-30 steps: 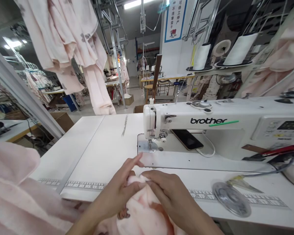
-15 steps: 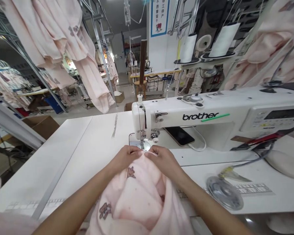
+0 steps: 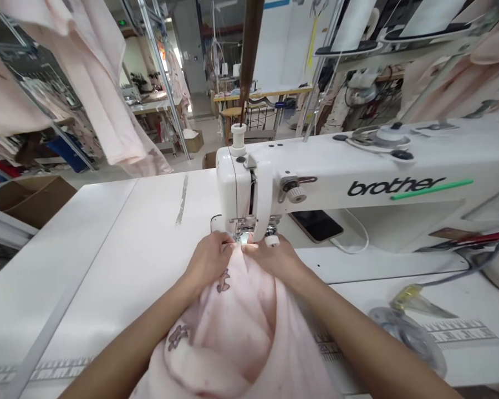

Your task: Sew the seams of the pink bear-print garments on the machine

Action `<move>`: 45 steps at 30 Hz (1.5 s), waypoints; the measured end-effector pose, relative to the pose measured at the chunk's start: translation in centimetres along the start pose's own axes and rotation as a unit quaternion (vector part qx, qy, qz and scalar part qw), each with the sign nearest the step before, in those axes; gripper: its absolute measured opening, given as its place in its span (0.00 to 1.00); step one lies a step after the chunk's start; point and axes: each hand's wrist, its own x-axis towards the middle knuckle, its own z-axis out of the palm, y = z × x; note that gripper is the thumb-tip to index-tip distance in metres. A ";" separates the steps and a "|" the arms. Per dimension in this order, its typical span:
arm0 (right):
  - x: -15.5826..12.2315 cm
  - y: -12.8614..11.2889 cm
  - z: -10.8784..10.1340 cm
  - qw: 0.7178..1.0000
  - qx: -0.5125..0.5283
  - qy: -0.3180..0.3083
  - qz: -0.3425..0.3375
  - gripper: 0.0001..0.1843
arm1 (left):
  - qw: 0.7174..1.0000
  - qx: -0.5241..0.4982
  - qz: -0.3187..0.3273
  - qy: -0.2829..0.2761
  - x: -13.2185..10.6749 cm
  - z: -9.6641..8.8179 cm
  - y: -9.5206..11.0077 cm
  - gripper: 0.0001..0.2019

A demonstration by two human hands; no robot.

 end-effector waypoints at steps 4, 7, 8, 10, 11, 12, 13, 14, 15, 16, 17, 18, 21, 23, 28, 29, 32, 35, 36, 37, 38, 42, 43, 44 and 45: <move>-0.4 -0.1 -0.4 0.999 0.036 0.001 0.017 0.06 | 1.000 0.008 -0.020 0.001 0.1 0.1 0.7 0.08; -0.5 -0.1 -0.2 0.999 0.036 0.016 0.022 0.06 | 1.000 -0.007 -0.025 0.008 0.0 0.1 1.0 0.07; -0.5 -0.1 0.0 0.999 0.036 0.021 0.019 0.05 | 0.999 -0.013 -0.029 0.006 0.0 0.0 1.1 0.07; -0.5 0.0 0.2 0.999 0.037 0.033 0.014 0.05 | 0.999 -0.019 -0.043 -0.004 0.0 0.0 1.2 0.06; -0.5 0.1 0.4 0.999 0.037 0.037 0.012 0.05 | 0.999 -0.015 -0.045 -0.007 0.0 0.0 1.2 0.06; -0.4 0.1 0.5 0.999 0.034 0.041 0.009 0.05 | 0.999 -0.007 -0.044 -0.007 0.0 0.0 1.2 0.06; -0.4 0.2 0.6 0.999 0.027 0.044 0.007 0.05 | 0.999 0.004 -0.037 -0.003 0.1 0.0 1.2 0.06; -0.4 0.2 0.6 0.999 0.014 0.046 0.004 0.06 | 1.000 0.015 -0.025 0.003 0.1 0.0 1.2 0.06; -0.4 0.2 0.7 0.999 -0.004 0.045 -0.002 0.06 | 1.000 0.024 -0.011 0.008 0.2 0.0 1.2 0.06; -0.3 0.2 0.7 0.999 -0.022 0.044 -0.009 0.07 | 1.000 0.028 -0.002 0.010 0.3 0.0 1.1 0.07; -0.3 0.2 0.8 0.998 -0.039 0.042 -0.016 0.07 | 0.999 0.031 0.005 0.012 0.3 0.0 1.0 0.08; -0.4 0.2 0.8 0.998 -0.053 0.040 -0.023 0.08 | 0.999 0.037 0.008 0.014 0.4 0.1 1.0 0.09; -0.4 0.1 0.7 0.996 -0.073 0.033 -0.033 0.09 | 0.999 0.047 0.013 0.016 0.5 0.3 0.6 0.09; -0.5 0.0 0.6 0.996 -0.083 0.029 -0.034 0.09 | 0.998 0.049 0.019 0.021 0.6 0.5 0.4 0.08; -0.7 -0.2 0.5 0.995 -0.097 0.025 -0.027 0.09 | 0.997 0.064 0.021 0.033 0.8 0.8 0.2 0.06; -0.7 -0.2 0.6 0.995 -0.097 0.027 -0.024 0.08 | 0.997 0.066 0.020 0.035 0.8 0.8 0.2 0.06; -0.6 -0.1 0.8 0.995 -0.093 0.037 -0.013 0.08 | 0.997 0.067 0.020 0.036 0.9 0.8 0.3 0.06; -0.5 0.0 0.9 0.995 -0.086 0.048 -0.002 0.07 | 0.996 0.076 0.013 0.040 1.0 0.9 0.2 0.07; -0.4 -0.1 1.0 0.995 -0.084 0.051 0.000 0.07 | 0.996 0.081 0.011 0.044 1.1 0.9 0.1 0.07; -0.4 -0.1 1.0 0.995 -0.083 0.053 0.000 0.06 | 0.995 0.085 0.009 0.047 1.1 1.0 0.1 0.07; -0.4 -0.1 1.0 0.995 -0.084 0.055 0.000 0.06 | 0.995 0.088 0.007 0.049 1.1 1.1 0.1 0.07; -0.2 -0.2 1.3 0.993 -0.095 0.065 0.005 0.07 | 0.994 0.093 0.010 0.052 1.2 1.3 0.0 0.08; -0.1 -0.2 1.4 0.993 -0.099 0.068 0.008 0.07 | 0.994 0.096 0.012 0.054 1.3 1.4 -0.1 0.08; -0.1 -0.2 1.5 0.992 -0.102 0.071 0.011 0.08 | 0.993 0.099 0.012 0.056 1.3 1.4 -0.1 0.09; 0.0 -0.2 1.5 0.992 -0.105 0.075 0.014 0.08 | 0.993 0.102 0.012 0.058 1.4 1.4 -0.1 0.09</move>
